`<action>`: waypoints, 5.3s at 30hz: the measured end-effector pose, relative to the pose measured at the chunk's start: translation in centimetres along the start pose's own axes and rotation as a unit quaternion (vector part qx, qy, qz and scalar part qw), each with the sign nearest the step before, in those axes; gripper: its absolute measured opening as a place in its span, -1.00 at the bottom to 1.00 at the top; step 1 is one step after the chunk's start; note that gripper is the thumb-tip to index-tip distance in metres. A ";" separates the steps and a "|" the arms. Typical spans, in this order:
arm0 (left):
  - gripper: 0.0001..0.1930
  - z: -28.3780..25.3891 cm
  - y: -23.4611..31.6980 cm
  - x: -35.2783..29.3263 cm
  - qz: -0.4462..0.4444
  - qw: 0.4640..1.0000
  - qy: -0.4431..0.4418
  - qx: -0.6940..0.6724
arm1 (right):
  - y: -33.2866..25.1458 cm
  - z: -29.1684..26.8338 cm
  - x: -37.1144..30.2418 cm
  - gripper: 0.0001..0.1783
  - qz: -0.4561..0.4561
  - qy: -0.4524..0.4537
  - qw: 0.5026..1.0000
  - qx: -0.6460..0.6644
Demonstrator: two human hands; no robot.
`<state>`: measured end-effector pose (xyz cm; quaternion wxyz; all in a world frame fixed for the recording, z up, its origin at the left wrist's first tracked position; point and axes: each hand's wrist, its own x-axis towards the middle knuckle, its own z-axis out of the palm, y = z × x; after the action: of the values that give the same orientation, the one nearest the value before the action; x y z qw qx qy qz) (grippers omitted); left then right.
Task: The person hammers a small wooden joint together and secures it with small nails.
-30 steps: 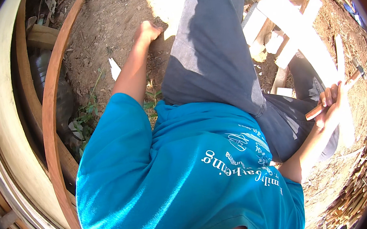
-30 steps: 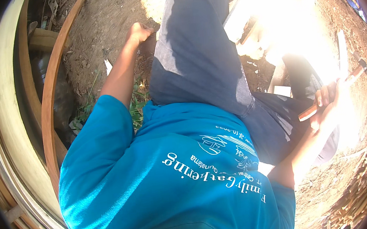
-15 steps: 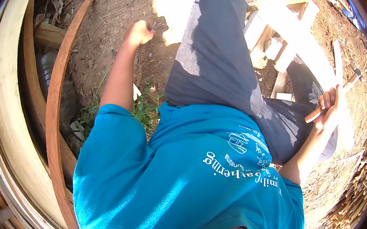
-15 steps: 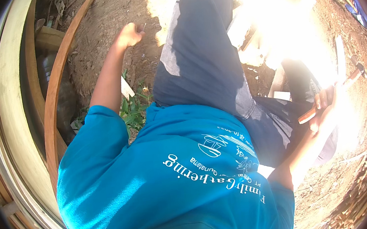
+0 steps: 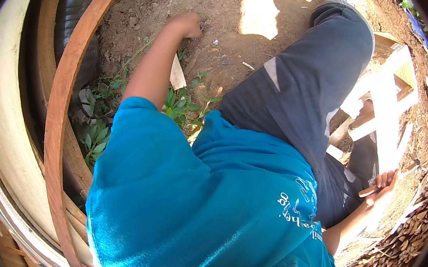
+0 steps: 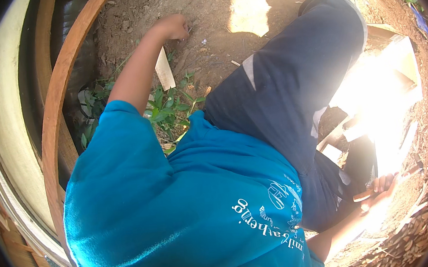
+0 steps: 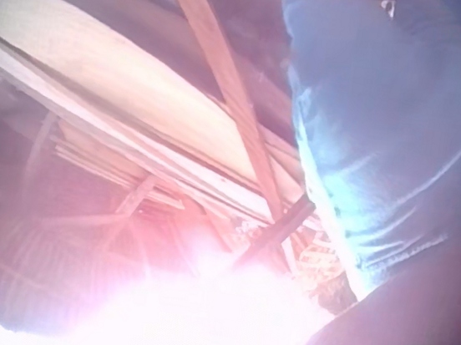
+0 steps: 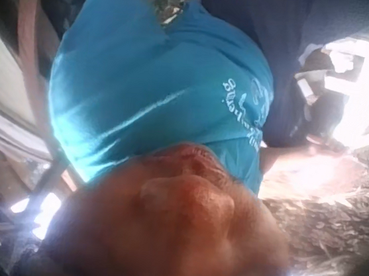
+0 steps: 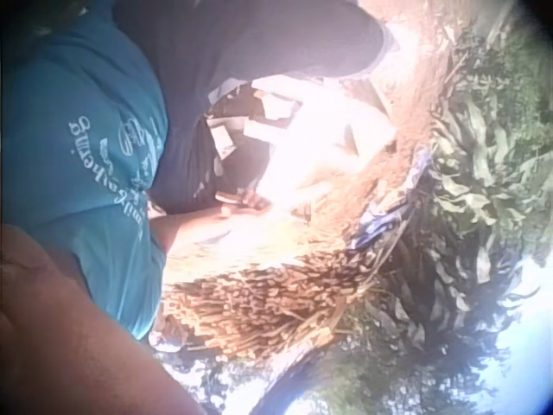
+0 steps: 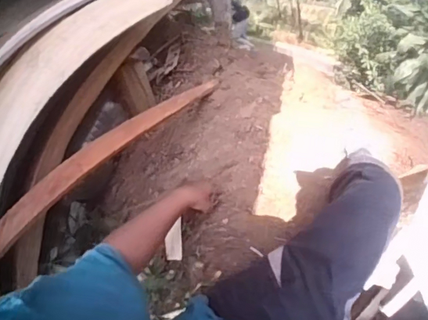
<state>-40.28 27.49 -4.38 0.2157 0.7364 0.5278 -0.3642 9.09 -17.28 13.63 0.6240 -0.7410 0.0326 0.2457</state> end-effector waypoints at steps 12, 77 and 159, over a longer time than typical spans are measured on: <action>-0.76 4.1 14.4 0.6 0.342 0.922 0.148 0.109 | -4.5 -1.1 0.8 -0.82 -0.087 0.005 0.995 -0.057; -0.77 0.4 1.5 -4.2 0.053 0.983 0.158 0.079 | -0.9 -2.0 0.4 -0.75 0.002 0.016 0.999 0.032; -0.56 -0.6 13.2 18.4 0.152 0.920 0.280 0.227 | -1.9 -1.2 -1.4 -0.80 -0.091 0.017 0.994 0.053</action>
<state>-24.46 34.67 -18.94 -0.0611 0.9088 0.3516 -0.2161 8.97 -18.38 16.02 0.6817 -0.7107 -0.0116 0.1735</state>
